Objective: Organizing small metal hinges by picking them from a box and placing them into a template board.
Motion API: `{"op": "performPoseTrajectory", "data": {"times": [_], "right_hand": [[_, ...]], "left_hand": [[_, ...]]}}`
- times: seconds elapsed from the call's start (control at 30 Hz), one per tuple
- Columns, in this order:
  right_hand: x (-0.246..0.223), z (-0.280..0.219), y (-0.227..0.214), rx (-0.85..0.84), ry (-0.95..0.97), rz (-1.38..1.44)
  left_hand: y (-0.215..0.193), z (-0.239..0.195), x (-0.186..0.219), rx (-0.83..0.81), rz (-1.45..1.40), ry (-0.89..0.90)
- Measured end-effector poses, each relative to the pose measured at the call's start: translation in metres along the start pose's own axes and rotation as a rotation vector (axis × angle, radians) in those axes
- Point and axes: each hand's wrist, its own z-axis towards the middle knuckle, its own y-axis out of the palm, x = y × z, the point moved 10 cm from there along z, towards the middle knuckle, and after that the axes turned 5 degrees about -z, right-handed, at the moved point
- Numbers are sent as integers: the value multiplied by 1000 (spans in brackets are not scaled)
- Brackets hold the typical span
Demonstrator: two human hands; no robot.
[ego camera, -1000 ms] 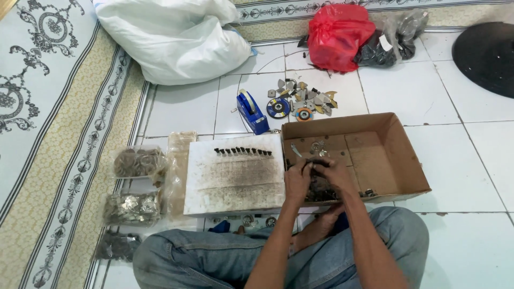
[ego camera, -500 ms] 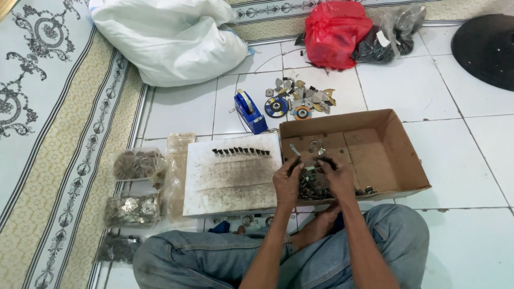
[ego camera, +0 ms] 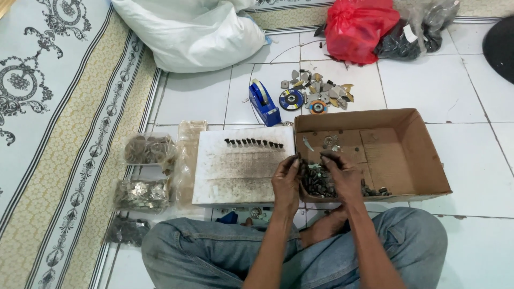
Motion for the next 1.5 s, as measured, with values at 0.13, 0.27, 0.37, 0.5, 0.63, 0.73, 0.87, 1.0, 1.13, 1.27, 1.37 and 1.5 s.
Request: {"op": "performPoseTrajectory", "data": {"times": [0.13, 0.27, 0.37, 0.5, 0.63, 0.73, 0.87, 1.0, 1.13, 1.27, 1.37, 1.5], "right_hand": [[-13, -16, 21, -17, -50, -19], [-25, -27, 32, -59, -90, 48], [-33, -38, 37, -63, -89, 103], [-30, -43, 40, -97, -131, 111], [-47, -53, 40, -74, -190, 90], [-60, -64, 43, -54, -184, 62], [-73, -79, 46, -43, -199, -3], [-69, -88, 43, -95, -144, -27], [-87, -110, 32, 61, -214, 18], [-68, -120, 34, -168, -80, -181], [-55, -129, 43, -300, 23, -222], [-69, -140, 83, -523, -78, -418]], "left_hand": [[-7, -6, -2, 8, -92, -28], [-13, -14, 3, -42, -72, -13], [-16, -25, 4, -40, -53, -2], [-15, -39, 19, -4, -55, 34], [-15, -48, 24, -68, -22, 77], [-20, -54, 27, -18, -80, 69], [-21, -63, 34, -27, -106, 69], [-13, -79, 61, -49, -16, 114], [-15, -91, 80, -86, 67, 116], [-26, -107, 87, -154, 124, -74], [-45, -118, 94, -194, 196, -98], [-71, -124, 104, -233, 314, -48]]}}
